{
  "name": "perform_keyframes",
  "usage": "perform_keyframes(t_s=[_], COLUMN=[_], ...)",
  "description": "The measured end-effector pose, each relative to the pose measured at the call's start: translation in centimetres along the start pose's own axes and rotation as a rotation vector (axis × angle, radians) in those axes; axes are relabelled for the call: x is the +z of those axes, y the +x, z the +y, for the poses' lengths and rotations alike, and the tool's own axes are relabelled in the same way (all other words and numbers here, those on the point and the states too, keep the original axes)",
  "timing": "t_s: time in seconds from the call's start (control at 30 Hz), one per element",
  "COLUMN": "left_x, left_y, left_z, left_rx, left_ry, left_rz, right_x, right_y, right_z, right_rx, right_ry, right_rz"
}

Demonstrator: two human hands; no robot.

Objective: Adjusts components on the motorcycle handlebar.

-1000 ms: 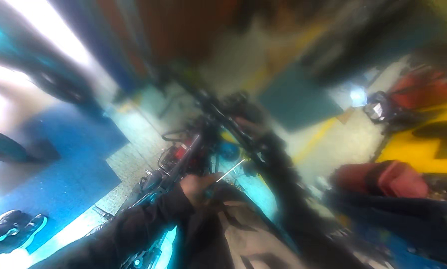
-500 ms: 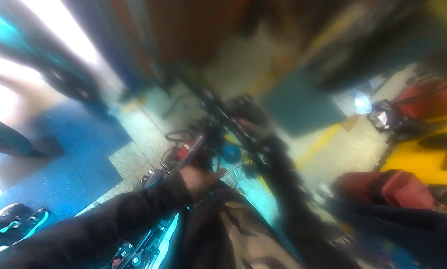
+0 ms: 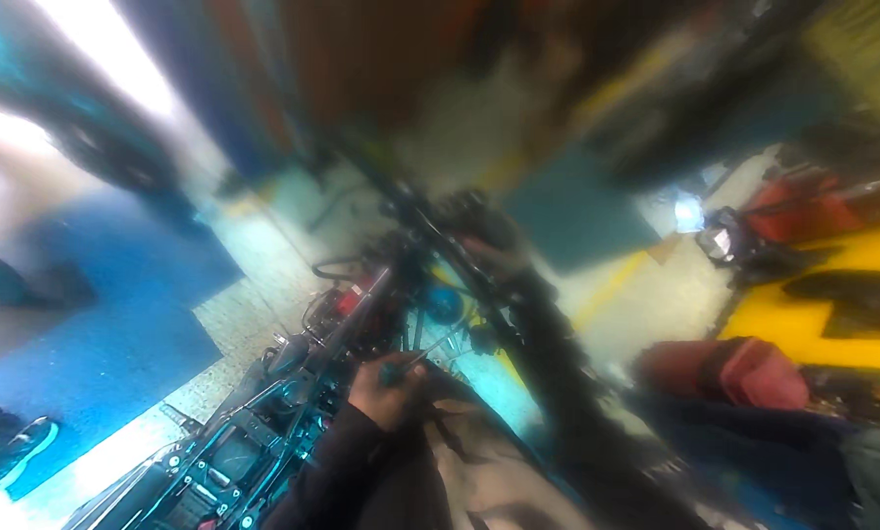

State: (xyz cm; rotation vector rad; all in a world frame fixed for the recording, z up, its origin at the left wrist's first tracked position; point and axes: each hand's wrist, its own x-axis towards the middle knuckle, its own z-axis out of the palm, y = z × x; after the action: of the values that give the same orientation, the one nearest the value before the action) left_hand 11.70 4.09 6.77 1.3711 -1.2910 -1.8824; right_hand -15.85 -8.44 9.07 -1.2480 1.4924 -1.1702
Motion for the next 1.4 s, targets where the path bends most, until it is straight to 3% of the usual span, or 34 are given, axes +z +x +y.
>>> perform_keyframes(t_s=[0.27, 0.47, 0.53, 0.67, 0.73, 0.83, 0.9, 1.0, 1.1, 1.27, 1.4], left_x=[0.1, 0.0, 0.2, -1.0, -1.9, -2.2, -2.2, -1.4, 0.0, 0.1, -0.8], left_y=[0.4, 1.1, 1.1, 1.5, 2.2, 2.4, 2.6, 2.5, 1.9, 1.6, 1.9], left_z=[-0.1, 0.8, 0.8, 1.5, 1.7, 0.9, 0.6, 0.0, 0.1, -0.3, -0.3], left_rx=[-0.026, -0.309, -0.266, -0.142, -0.147, -0.181, -0.211, -0.277, -0.25, -0.091, 0.003], left_ry=[-0.031, -0.564, -0.45, 0.085, 0.136, -0.075, -0.304, -0.587, -0.482, -0.106, 0.034], left_rz=[0.006, -0.249, -0.244, -0.158, -0.192, -0.253, -0.332, -0.395, -0.339, -0.24, -0.248], right_x=[0.1, -2.0, -3.2, -3.4, -1.3, 1.6, 2.9, 2.3, -0.6, -0.7, -0.4], right_y=[-0.1, -0.6, -2.2, -9.3, -13.6, -17.2, -17.9, -17.5, -15.0, -8.0, -6.5], right_z=[0.0, 0.0, -0.2, -2.7, -3.6, -1.7, -0.8, -0.7, -0.9, 2.2, 2.4], right_rx=[0.062, 0.053, 0.089, 0.001, 0.087, 0.436, 0.404, 0.021, 0.01, 0.158, 0.076], right_ry=[0.122, -0.034, -0.107, -0.278, -0.268, -0.042, -0.153, -0.479, -0.562, -0.444, -0.52], right_rz=[-0.02, -0.101, 0.047, 0.455, 0.343, -0.008, 0.016, 0.276, 0.465, 0.232, 0.169])
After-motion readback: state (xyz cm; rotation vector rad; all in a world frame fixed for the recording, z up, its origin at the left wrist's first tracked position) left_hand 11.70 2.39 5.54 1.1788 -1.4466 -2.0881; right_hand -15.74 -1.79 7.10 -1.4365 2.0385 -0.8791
